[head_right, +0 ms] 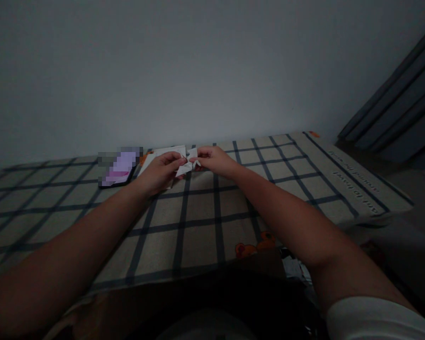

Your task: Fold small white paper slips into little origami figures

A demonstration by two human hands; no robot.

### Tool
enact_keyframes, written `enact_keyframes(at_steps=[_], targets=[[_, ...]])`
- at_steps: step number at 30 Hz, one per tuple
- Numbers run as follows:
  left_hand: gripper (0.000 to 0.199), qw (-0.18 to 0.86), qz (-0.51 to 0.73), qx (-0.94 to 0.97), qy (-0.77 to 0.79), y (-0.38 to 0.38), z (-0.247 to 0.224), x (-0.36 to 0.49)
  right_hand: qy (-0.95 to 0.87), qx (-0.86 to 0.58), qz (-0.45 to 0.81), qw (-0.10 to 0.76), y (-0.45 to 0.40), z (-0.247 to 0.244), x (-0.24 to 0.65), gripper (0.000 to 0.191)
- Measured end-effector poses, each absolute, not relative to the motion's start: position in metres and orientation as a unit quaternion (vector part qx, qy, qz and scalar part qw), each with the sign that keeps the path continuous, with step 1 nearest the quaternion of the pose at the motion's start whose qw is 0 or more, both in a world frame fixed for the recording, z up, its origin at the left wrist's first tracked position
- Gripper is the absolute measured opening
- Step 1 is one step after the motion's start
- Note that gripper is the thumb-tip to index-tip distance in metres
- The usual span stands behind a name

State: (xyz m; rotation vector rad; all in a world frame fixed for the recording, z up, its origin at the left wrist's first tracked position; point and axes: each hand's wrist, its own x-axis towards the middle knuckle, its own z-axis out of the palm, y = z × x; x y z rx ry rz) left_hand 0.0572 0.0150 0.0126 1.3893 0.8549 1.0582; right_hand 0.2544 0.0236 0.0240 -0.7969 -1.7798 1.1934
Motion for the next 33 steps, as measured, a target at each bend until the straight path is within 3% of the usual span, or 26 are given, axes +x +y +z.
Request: enact_keyframes(at_steps=[7, 10, 16, 21, 26, 33], targets=[[0.038, 0.644, 0.386, 0.558, 0.354, 0.014, 0.016, 0.056, -0.663, -0.371, 0.432, 0.485, 0.031, 0.016, 0.257, 0.019], [0.037, 0.626, 0.364, 0.574, 0.382, 0.011, 0.016, 0.058, -0.664, -0.383, 0.412, 0.492, 0.030, 0.016, 0.257, 0.020], [0.033, 0.555, 0.411, 0.590, 0.418, 0.016, 0.011, 0.055, -0.541, -0.347, 0.584, 0.496, 0.024, 0.021, 0.254, 0.016], [0.032, 0.579, 0.423, 0.574, 0.395, 0.021, 0.012, 0.051, -0.382, -0.334, 0.737, 0.447, 0.020, 0.035, 0.259, 0.008], [0.030, 0.601, 0.426, 0.560, 0.380, 0.018, 0.017, 0.053, -0.322, -0.328, 0.777, 0.431, 0.018, 0.040, 0.259, 0.010], [0.028, 0.595, 0.404, 0.586, 0.374, 0.016, 0.017, 0.052, -0.388, -0.268, 0.747, 0.469, 0.022, 0.031, 0.257, 0.008]])
